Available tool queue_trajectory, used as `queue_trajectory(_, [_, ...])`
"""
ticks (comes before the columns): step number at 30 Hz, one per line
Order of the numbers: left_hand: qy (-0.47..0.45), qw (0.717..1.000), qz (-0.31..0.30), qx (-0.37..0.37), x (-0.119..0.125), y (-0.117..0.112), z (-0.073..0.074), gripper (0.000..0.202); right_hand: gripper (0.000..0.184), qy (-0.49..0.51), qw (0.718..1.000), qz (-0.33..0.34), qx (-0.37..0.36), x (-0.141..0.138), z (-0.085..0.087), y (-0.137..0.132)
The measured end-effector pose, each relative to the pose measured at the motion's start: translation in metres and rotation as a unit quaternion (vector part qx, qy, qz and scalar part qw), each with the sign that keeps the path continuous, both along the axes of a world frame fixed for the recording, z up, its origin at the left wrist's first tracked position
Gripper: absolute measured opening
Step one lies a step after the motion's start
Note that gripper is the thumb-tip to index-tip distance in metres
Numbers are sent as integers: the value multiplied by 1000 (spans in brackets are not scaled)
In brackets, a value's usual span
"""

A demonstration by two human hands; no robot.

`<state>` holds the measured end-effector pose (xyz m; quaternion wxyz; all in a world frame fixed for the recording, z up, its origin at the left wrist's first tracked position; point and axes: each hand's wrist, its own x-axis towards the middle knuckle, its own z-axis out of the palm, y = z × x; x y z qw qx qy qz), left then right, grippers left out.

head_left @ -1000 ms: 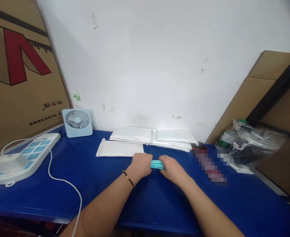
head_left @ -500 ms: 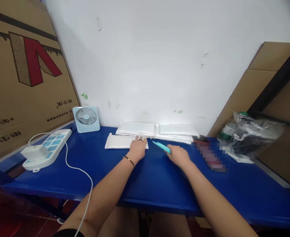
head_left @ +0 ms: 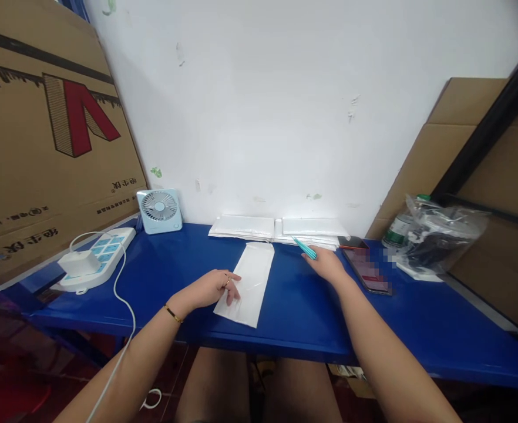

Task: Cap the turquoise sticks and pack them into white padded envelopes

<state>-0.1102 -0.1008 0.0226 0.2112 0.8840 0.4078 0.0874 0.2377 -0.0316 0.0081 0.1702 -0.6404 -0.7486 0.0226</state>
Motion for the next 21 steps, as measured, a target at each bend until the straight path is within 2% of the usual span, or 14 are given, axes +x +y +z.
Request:
queue_trajectory(3, [19,992,125,28,11,3,3,27,31,-61,998,2,-4,-4,2,0])
queue_trajectory(4, [37,982,179,48,22,5,2,37,31,-82,997,1,-3,-6,3,0])
queue_trajectory(6, [97,951,285,76,49,10,-1,79,31,-119,993,2,3,-11,5,0])
queue_trajectory(8, [135,935,321,72,74,14,-5,102,29,-150,989,7,5,-15,8,-1])
queue_trajectory(11, [155,951,258,67,88,21,-7,105,23,-189,982,21,-1,-14,12,-3])
queue_trajectory(14, [155,976,138,65,78,31,-5,101,21,-229,973,39,4,-5,16,-6])
queue_trajectory(16, [142,985,82,53,70,36,-4,102,20,-250,967,54,9,-1,16,-8])
queue_trajectory(18, [114,990,61,48,67,40,-6,107,17,-262,962,74,17,0,13,-11])
queue_trajectory(21, [73,993,74,55,70,43,-13,116,15,-273,957,94,34,-3,6,-14])
